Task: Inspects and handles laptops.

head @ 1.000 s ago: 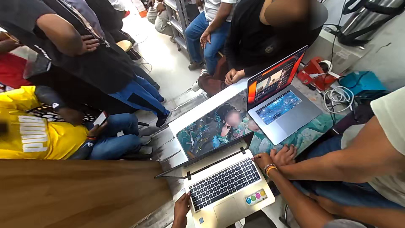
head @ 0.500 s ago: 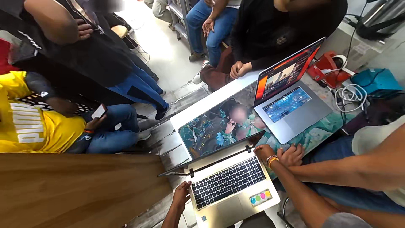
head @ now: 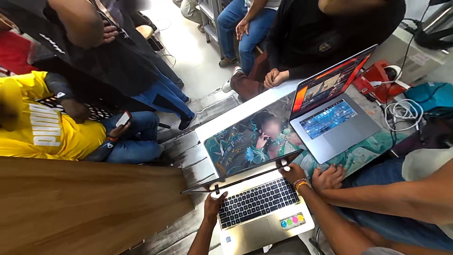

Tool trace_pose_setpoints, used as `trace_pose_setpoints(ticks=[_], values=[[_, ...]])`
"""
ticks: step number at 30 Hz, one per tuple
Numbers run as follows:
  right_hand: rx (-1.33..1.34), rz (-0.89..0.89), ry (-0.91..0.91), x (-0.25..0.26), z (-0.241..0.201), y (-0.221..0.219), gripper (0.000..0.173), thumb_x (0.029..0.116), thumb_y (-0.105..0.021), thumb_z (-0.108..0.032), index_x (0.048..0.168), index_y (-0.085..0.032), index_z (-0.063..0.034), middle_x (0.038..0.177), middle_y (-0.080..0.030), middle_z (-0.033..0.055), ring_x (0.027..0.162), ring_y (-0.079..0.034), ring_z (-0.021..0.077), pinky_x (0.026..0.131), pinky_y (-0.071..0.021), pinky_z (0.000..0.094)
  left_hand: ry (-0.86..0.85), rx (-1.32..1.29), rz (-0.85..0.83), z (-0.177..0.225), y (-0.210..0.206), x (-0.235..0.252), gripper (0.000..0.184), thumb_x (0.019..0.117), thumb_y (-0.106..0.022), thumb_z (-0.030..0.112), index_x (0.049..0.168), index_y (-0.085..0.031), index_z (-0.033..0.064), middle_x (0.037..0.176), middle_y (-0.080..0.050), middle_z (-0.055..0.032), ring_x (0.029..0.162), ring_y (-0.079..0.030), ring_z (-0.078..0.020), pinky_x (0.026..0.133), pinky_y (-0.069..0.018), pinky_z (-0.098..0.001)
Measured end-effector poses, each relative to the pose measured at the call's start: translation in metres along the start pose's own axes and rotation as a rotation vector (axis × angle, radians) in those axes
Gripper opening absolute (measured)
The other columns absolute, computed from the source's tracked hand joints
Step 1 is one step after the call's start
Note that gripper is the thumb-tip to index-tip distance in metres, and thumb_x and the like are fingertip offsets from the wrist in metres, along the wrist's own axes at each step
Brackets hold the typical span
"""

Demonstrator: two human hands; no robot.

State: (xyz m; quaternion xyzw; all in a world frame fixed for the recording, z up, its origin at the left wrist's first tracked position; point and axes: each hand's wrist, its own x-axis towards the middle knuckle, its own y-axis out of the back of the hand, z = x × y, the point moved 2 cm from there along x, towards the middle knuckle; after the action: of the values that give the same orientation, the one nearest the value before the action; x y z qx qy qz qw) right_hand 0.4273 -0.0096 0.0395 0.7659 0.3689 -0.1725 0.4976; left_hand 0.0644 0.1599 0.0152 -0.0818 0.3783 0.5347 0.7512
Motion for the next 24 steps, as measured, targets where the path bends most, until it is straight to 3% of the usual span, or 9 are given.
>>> trace_pose_setpoints(ticks=[3, 8, 11, 14, 17, 19, 20, 22, 24], values=[[-0.101, 0.035, -0.079, -0.010, -0.012, -0.014, 0.091, 0.0680, -0.088, -0.060, 0.129, -0.061, 0.0014, 0.134, -0.057, 0.0263, 0.126, -0.054, 0.0427, 0.105, -0.0444, 0.0570, 0.035, 0.164, 0.145, 0.006, -0.012, -0.011, 0.087, 0.0744, -0.093, 0.031, 0.140, -0.047, -0.0044, 0.123, -0.064, -0.0278, 0.114, -0.064, -0.0375, 0.097, -0.0522, -0.0551], [-0.117, 0.076, -0.178, -0.011, -0.020, -0.016, 0.090, 0.0633, -0.092, -0.055, 0.126, -0.062, 0.0021, 0.133, -0.057, 0.0260, 0.127, -0.053, 0.0426, 0.102, -0.0459, 0.0567, 0.175, 0.256, 0.243, 0.019, -0.022, -0.016, 0.090, 0.0720, -0.094, 0.035, 0.139, -0.049, -0.0052, 0.125, -0.064, -0.0277, 0.120, -0.062, -0.0400, 0.101, -0.0495, -0.0574], [-0.127, 0.123, -0.125, -0.021, -0.022, -0.019, 0.099, 0.0690, -0.088, -0.057, 0.137, -0.053, 0.0053, 0.141, -0.050, 0.0297, 0.132, -0.049, 0.0445, 0.104, -0.0446, 0.0586, 0.081, 0.492, 0.371, 0.038, -0.031, -0.033, 0.096, 0.0726, -0.092, 0.040, 0.143, -0.045, -0.0065, 0.141, -0.051, -0.0293, 0.129, -0.054, -0.0426, 0.103, -0.0494, -0.0570], [-0.162, 0.284, 0.152, -0.063, -0.015, -0.047, 0.082, 0.0828, -0.080, -0.039, 0.145, -0.047, 0.0045, 0.149, -0.043, 0.0308, 0.139, -0.042, 0.0468, 0.110, -0.0392, 0.0621, -0.253, 0.675, 0.457, 0.030, -0.067, -0.075, 0.084, 0.0830, -0.080, 0.027, 0.147, -0.042, -0.0105, 0.154, -0.036, -0.0362, 0.138, -0.045, -0.0496, 0.110, -0.0441, -0.0569], [-0.419, 0.168, 0.495, -0.092, -0.011, -0.087, 0.057, 0.1003, -0.051, -0.033, 0.153, -0.047, -0.0113, 0.162, -0.038, 0.0139, 0.151, -0.031, 0.0377, 0.117, -0.0271, 0.0644, -0.530, 0.882, 0.244, 0.011, -0.116, -0.093, 0.062, 0.0957, -0.057, 0.020, 0.152, -0.044, -0.0027, 0.159, -0.038, -0.0265, 0.148, -0.036, -0.0441, 0.118, -0.0321, -0.0609], [-0.568, 0.013, 0.563, -0.095, -0.017, -0.100, 0.055, 0.1037, -0.040, -0.029, 0.157, -0.041, -0.0161, 0.167, -0.030, 0.0043, 0.155, -0.022, 0.0309, 0.121, -0.0191, 0.0633, -0.574, 1.052, 0.041, 0.011, -0.138, -0.089, 0.058, 0.1005, -0.045, 0.020, 0.157, -0.041, 0.0085, 0.165, -0.035, -0.0107, 0.153, -0.029, -0.0347, 0.122, -0.0242, -0.0604], [-0.614, -0.034, 0.570, -0.094, -0.021, -0.101, 0.055, 0.1032, -0.038, -0.025, 0.157, -0.040, -0.0148, 0.167, -0.029, 0.0029, 0.156, -0.021, 0.0286, 0.122, -0.0174, 0.0619, -0.579, 1.129, -0.019, 0.013, -0.143, -0.085, 0.058, 0.1006, -0.042, 0.020, 0.158, -0.039, 0.0107, 0.166, -0.033, -0.0078, 0.154, -0.028, -0.0331, 0.122, -0.0240, -0.0579], [-0.678, -0.097, 0.561, -0.091, -0.028, -0.099, 0.056, 0.1017, -0.038, -0.019, 0.157, -0.040, -0.0113, 0.167, -0.030, 0.0038, 0.156, -0.021, 0.0261, 0.123, -0.0169, 0.0589, -0.546, 1.241, -0.121, 0.017, -0.147, -0.083, 0.061, 0.1007, -0.041, 0.018, 0.160, -0.033, 0.0091, 0.168, -0.027, -0.0100, 0.155, -0.024, -0.0347, 0.124, -0.0244, -0.0531], [-0.732, -0.169, 0.532, -0.091, -0.034, -0.099, 0.057, 0.1019, -0.038, -0.016, 0.159, -0.035, -0.0079, 0.169, -0.025, 0.0072, 0.157, -0.017, 0.0261, 0.124, -0.0147, 0.0568, -0.512, 1.360, -0.216, 0.026, -0.150, -0.086, 0.060, 0.1031, -0.038, 0.013, 0.161, -0.026, 0.0015, 0.169, -0.018, -0.0190, 0.155, -0.019, -0.0416, 0.124, -0.0238, -0.0535]])
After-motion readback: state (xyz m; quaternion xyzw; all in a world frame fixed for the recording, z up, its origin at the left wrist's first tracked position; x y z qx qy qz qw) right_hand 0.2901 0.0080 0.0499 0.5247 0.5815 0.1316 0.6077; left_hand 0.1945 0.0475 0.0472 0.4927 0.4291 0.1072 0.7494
